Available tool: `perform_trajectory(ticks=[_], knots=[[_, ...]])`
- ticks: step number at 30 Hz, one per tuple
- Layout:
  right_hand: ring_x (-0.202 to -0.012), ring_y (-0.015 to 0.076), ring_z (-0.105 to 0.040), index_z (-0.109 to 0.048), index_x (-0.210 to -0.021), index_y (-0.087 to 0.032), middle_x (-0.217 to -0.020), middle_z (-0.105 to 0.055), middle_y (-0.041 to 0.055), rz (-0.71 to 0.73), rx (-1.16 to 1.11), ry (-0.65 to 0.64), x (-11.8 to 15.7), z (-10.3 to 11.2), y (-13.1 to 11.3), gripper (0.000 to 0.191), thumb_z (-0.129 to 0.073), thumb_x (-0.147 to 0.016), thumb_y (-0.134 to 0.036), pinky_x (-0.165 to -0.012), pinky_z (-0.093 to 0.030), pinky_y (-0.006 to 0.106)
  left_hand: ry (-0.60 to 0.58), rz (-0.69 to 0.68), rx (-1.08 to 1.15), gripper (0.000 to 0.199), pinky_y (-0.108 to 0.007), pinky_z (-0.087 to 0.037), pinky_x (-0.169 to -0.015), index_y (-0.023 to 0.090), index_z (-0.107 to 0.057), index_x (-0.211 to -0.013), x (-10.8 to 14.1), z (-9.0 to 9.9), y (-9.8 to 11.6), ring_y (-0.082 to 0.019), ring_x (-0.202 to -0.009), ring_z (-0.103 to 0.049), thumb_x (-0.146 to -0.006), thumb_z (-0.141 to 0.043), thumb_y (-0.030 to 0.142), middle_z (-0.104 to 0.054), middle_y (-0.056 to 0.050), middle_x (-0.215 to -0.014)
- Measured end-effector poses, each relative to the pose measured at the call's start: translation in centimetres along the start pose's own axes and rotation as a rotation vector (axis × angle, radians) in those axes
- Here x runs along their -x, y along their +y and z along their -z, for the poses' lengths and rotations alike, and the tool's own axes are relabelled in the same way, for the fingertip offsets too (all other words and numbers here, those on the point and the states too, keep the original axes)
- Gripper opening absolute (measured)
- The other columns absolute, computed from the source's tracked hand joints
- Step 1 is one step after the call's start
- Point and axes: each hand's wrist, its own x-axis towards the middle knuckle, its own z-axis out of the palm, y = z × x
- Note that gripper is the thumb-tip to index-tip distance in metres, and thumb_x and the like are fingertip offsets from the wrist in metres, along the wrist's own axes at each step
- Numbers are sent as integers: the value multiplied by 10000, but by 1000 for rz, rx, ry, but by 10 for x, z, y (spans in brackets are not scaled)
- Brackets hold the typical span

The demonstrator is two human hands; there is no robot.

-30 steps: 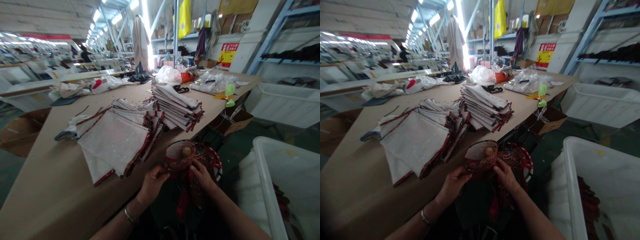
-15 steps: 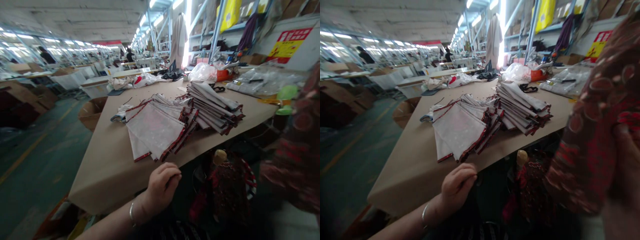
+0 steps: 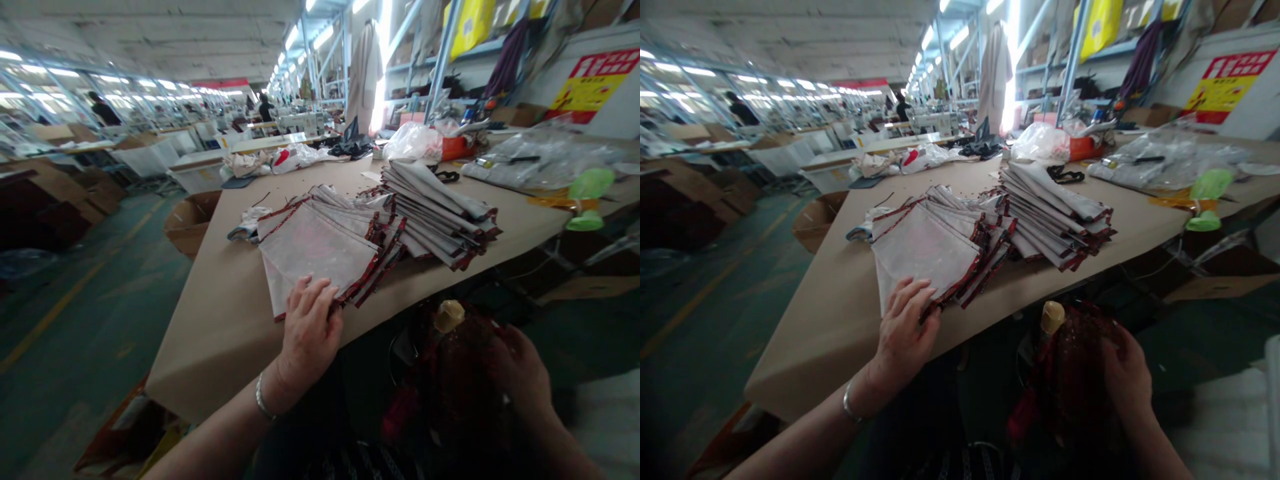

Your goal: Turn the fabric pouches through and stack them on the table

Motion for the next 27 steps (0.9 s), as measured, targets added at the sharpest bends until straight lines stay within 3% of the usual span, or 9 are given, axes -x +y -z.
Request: perform_trajectory(ticks=[2, 4, 6, 8, 10, 13, 17, 22, 27], knots=[[-906, 272, -660, -591, -1213, -230, -1096, -677, 104, 179, -117, 97, 5, 18, -64, 483, -515, -813, -490, -835, -515, 461, 25, -28, 31, 249, -494, -439, -1031, 194, -621, -1024, -5, 1, 0, -269, -1132, -572, -818, -561, 68, -680, -64, -1040], [-1046, 256, -613, -591, -1188, -230, -1174, -629, 98, 642, -170, 116, 20, 32, -131, 363, -522, -875, -401, -925, -494, 443, 54, -41, 63, 209, -493, -431, -1029, 201, -634, -938, -10, 4, 4, -251, -1077, -601, -817, -556, 49, -703, -38, -955], [-1183, 253, -533, -575, -1200, -221, -1193, -604, 90, 1085, -132, 27, 41, 34, -190, 320, -563, -890, -300, -1032, -434, 442, 75, -56, 90, 207, -495, -421, -1035, 200, -639, -903, -14, 10, 12, -241, -1055, -616, -812, -554, 34, -715, -30, -932], [-1261, 270, -453, -549, -1252, -209, -1255, -577, 83, 1307, 5, -73, 60, 22, -232, 351, -560, -907, -277, -1086, -385, 452, 83, -87, 110, 213, -487, -418, -1040, 201, -644, -905, -16, 18, 22, -233, -1053, -621, -815, -552, 32, -721, -30, -930], [-1283, 295, -423, -535, -1287, -199, -1305, -556, 85, 1372, 128, -135, 70, 4, -256, 368, -528, -925, -260, -1082, -379, 464, 77, -112, 126, 227, -472, -420, -1045, 204, -648, -917, -15, 27, 31, -226, -1070, -618, -817, -546, 27, -724, -30, -927], [-1177, 288, -513, -568, -1250, -171, -1238, -604, 104, 1319, 215, -166, 64, -16, -264, 330, -495, -934, -235, -999, -438, 458, 43, -139, 175, 257, -443, -429, -1047, 203, -646, -918, -10, 39, 38, -208, -1065, -622, -805, -542, -3, -724, -25, -904], [-1013, 216, -601, -607, -1179, -155, -1115, -653, 100, 1162, 106, -165, 46, -3, -250, 281, -455, -947, -203, -898, -502, 373, 2, -160, 220, 283, -412, -427, -1059, 195, -642, -938, 3, 45, 33, -185, -1049, -637, -792, -539, -25, -722, -28, -898], [-1256, 274, -460, -567, -1242, -188, -1318, -561, 87, 1347, 26, -245, 66, 18, -240, 372, -577, -883, -286, -1049, -420, 437, 23, -66, 294, 277, -374, -447, -1045, 203, -626, -952, 6, 41, 29, -146, -966, -662, -812, -532, -16, -720, -20, -888], [-947, 221, -655, -642, -1069, -186, -1028, -708, 46, 1364, 50, -44, 73, -1, -239, 328, -470, -814, -73, -857, -532, 365, 91, -208, 298, 194, -337, -468, -1038, 239, -639, -895, 5, 33, 40, -145, -901, -690, -885, -508, 96, -737, 7, -803]])
